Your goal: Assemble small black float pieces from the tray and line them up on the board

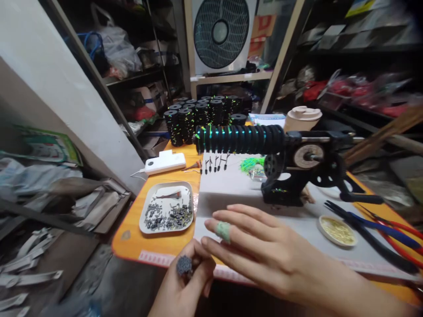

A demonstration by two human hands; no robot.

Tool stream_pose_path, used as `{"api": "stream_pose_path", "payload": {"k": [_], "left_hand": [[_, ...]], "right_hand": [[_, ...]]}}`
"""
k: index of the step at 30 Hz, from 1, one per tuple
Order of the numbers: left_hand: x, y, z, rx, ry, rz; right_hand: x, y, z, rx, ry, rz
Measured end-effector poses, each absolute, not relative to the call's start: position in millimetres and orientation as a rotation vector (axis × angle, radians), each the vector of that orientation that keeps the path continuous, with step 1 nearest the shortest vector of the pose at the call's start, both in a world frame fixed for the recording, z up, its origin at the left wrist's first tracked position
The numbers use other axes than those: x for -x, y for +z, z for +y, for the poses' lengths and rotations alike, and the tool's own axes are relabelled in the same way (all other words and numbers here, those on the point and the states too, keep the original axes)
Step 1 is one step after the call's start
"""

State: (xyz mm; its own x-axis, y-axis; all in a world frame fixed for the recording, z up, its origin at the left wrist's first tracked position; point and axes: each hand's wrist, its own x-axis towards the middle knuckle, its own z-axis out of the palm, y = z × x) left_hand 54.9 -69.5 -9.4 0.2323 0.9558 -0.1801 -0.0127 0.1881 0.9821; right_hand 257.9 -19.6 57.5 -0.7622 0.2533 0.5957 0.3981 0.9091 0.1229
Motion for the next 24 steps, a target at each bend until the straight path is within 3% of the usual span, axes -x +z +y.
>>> {"api": "stream_pose_path", "payload": {"k": [6, 12, 18, 24], "left_hand": [[-23.4, 4.8, -66.1, -1.252, 0.869, 1.232], [19.4, 17.9, 11.1, -1.889, 0.906, 1.657], [20.9, 10.2, 66.7, -1.994, 0.808, 1.752], [-5.9, 25.0, 29.0, -1.901, 0.995, 1.670]], "right_hand": [[-243.2, 44.2, 0.5, 0.268, -0.256, -2.595], [-243.4, 30.4, 6.2, 0.473, -0.213, -2.447], [-246.8, 20.4, 4.5, 0.732, 0.178, -2.287], [-245.8, 21.4, 3.0, 0.737, 0.579, -2.130]]}}
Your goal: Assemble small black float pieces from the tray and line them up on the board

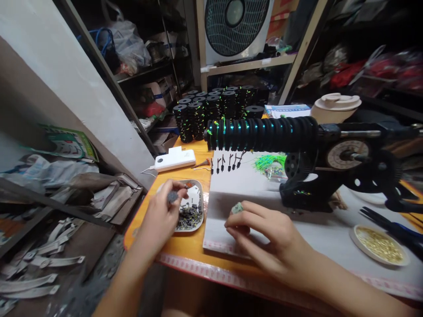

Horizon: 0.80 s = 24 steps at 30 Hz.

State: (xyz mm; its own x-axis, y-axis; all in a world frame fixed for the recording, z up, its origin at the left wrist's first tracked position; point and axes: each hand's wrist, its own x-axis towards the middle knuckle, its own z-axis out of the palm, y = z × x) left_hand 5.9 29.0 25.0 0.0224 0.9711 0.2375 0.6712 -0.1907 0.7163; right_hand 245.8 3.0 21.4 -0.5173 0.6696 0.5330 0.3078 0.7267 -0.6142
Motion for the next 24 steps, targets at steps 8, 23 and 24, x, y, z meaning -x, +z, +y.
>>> {"api": "stream_pose_path", "payload": {"k": [8, 23, 24], "left_hand": [[-66.8, 4.3, -26.4, -1.222, 1.149, 1.207], [-90.6, -9.7, -35.8, -1.370, 1.378, 1.394], [-90.5, -11.3, -36.0, -1.410, 1.389, 1.388]], "right_hand": [[-245.8, 18.0, 3.7, 0.787, 0.568, -1.913], [-243.9, 19.7, -2.7, 0.802, 0.481, -1.860], [-243.7, 19.6, -2.4, 0.803, 0.485, -1.858]]}}
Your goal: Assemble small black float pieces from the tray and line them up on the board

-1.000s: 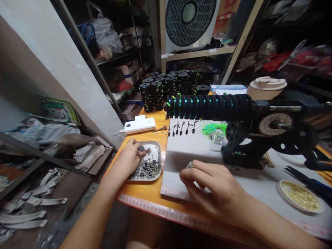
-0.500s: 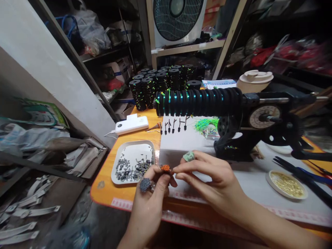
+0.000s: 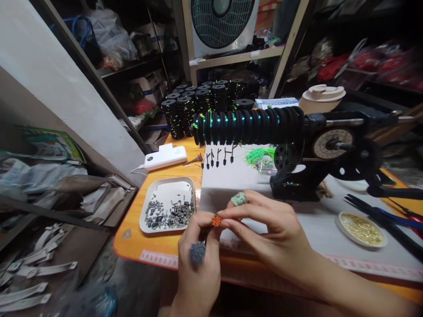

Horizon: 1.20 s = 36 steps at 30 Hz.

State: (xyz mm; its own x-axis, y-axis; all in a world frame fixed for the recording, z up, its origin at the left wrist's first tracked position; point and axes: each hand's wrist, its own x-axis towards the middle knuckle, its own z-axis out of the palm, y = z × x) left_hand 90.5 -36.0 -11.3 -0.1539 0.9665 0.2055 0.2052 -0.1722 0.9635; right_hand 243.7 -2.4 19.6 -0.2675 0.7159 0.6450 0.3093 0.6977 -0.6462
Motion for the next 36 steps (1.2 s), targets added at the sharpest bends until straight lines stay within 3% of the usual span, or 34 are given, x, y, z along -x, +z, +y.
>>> {"api": "stream_pose_path", "payload": {"k": [11, 22, 36], "left_hand": [[-91.0, -3.0, -44.7, -0.913, 1.343, 1.116], [-78.2, 5.9, -51.4, -1.087, 1.430, 1.424], [-76.2, 8.7, -54.2, -1.053, 1.433, 1.393]], "right_hand": [[-247.3, 23.1, -2.1, 0.788, 0.607, -1.923], [-257.4, 24.0, 4.1, 0.767, 0.549, -2.054], [-259.9, 21.0, 7.8, 0.767, 0.481, -2.121]]}}
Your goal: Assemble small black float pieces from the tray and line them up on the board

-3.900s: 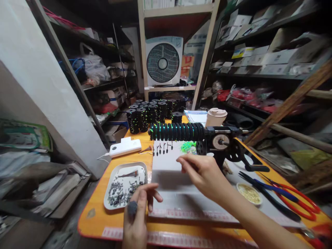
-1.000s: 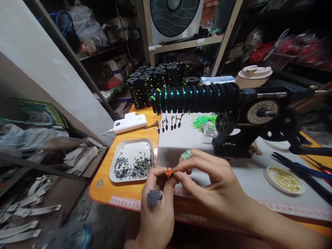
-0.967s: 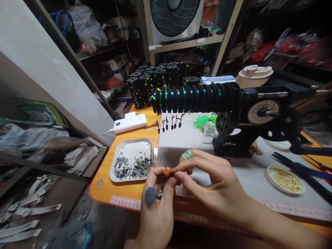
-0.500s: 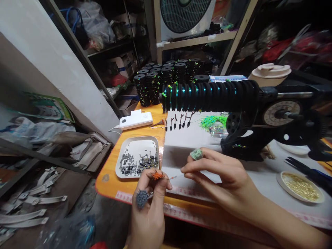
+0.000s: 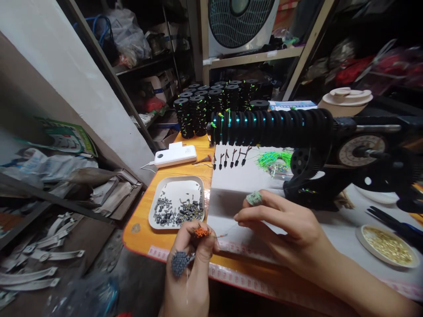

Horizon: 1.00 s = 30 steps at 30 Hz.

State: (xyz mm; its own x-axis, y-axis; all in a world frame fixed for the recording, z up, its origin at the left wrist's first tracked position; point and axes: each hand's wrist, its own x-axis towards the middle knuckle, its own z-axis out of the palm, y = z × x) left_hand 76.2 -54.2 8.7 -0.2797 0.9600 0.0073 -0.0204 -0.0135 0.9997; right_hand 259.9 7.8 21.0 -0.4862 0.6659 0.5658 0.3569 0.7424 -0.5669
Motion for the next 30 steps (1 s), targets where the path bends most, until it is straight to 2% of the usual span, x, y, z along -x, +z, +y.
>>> {"api": "stream_pose_path", "payload": {"k": [17, 23, 28, 30], "left_hand": [[-90.0, 3.2, -53.9, -1.083, 1.392, 1.348], [-79.6, -0.2, -52.7, -1.383, 1.541, 1.510], [-37.9, 3.9, -31.1, -1.549, 1.567, 1.855], [-17.2, 8.8, -11.9, -1.723, 1.387, 1.977]], "right_hand": [[-248.0, 31.1, -5.8, 0.738, 0.659, -2.023], [-250.4, 30.1, -3.4, 0.718, 0.480, -2.120], [-258.3, 29.6, 2.4, 0.759, 0.211, -2.154], [-260.0, 30.5, 3.7, 0.776, 0.185, -2.150]]}}
